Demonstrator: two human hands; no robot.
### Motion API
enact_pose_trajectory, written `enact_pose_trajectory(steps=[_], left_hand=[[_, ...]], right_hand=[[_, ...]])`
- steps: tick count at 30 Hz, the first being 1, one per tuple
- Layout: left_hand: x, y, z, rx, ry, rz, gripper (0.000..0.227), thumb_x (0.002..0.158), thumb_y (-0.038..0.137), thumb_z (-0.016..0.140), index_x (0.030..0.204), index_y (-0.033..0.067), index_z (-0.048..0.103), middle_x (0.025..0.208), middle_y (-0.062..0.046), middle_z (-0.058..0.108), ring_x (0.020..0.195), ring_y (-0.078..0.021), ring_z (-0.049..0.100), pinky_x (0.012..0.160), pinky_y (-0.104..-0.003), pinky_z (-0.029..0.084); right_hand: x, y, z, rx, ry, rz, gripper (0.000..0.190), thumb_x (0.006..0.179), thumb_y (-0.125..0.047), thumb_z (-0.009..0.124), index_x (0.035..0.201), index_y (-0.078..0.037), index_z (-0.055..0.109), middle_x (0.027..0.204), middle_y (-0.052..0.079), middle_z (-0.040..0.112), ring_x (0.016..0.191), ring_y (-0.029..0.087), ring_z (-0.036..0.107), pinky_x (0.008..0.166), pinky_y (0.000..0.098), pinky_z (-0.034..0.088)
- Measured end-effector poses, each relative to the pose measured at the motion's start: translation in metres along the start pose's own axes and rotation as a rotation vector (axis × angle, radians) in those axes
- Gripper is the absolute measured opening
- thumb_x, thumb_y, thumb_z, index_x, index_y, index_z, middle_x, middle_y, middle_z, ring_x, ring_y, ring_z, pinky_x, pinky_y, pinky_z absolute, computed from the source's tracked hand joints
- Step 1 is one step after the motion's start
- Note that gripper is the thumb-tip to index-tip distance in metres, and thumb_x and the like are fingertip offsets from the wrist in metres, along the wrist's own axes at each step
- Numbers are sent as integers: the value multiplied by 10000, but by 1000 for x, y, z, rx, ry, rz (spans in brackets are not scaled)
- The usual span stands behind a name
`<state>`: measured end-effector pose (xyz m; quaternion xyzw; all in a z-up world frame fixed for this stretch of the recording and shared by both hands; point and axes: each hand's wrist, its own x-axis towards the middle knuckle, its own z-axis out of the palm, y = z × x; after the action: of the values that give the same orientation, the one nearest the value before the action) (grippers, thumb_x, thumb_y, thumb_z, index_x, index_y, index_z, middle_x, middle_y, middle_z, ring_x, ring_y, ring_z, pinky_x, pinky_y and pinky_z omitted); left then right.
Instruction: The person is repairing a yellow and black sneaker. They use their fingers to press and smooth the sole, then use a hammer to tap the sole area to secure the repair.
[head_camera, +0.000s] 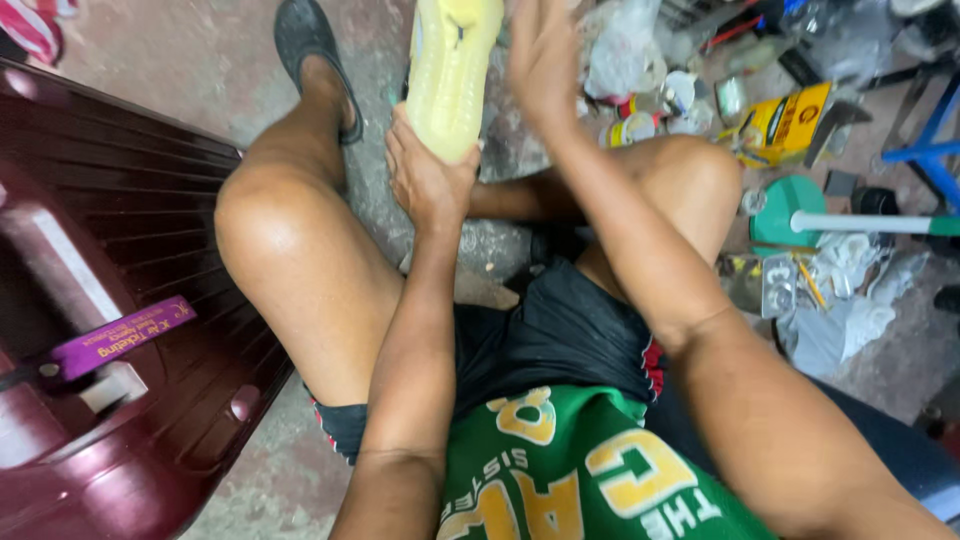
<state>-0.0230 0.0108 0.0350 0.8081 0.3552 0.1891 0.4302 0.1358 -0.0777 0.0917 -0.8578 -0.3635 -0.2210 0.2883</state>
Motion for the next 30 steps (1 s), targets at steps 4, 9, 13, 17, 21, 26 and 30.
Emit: enact_pose_trajectory(steps=[4,9,13,17,21,26,30], left_hand=[[4,3,2,-33,2,-15,1056,560,290,980,1414,60,404,1258,-213,570,1222,-426,525,1029,-499,427],[-8,-3,0,-121,65,103,1031,630,267,970,1458,60,391,1313,-225,563,1261,-442,519,1056,-490,437],[8,5,2,-45,10,-11,1034,628,306,957,1449,64,378,1256,-217,578,1192,-430,565,987,-505,461],[-1,2,-2,-97,33,-13,1007,639,311,944,1460,97,401,1259,-211,583,1187,-439,568,968,-516,478],[-2,3,-8,-86,20,-18,936,636,308,946,1408,137,444,1252,-192,596,1203,-431,570,978,-520,472],[-3,-1,1,-99,48,-2,994,616,313,947,1422,119,399,1261,-212,580,1182,-439,567,951,-516,471],[0,11,-13,-101,31,-1,958,596,295,955,1388,135,440,1223,-199,604,1158,-435,586,941,-510,481]], right_hand=[[-11,8,-14,347,-354,204,240,1043,-182,611,1086,50,657,831,202,697,739,322,679,686,427,535],[-39,29,12,-37,80,203,252,1135,-186,527,1163,54,598,1006,277,670,939,408,635,849,492,480],[-34,23,-1,197,-493,587,258,1017,-243,579,1178,-45,617,872,209,701,792,333,693,741,453,527],[-31,-22,-18,280,-51,102,250,1126,-199,518,1260,11,540,1047,284,661,930,426,636,816,487,543],[-12,-31,-29,120,-262,153,284,1100,-243,547,1240,4,567,981,267,675,909,423,649,754,488,506],[13,15,-16,345,-182,547,323,1053,-271,525,932,-10,673,751,165,699,689,310,701,689,457,551],[35,38,19,33,438,81,244,1083,-257,574,1084,-14,601,926,186,681,864,380,637,785,455,539]])
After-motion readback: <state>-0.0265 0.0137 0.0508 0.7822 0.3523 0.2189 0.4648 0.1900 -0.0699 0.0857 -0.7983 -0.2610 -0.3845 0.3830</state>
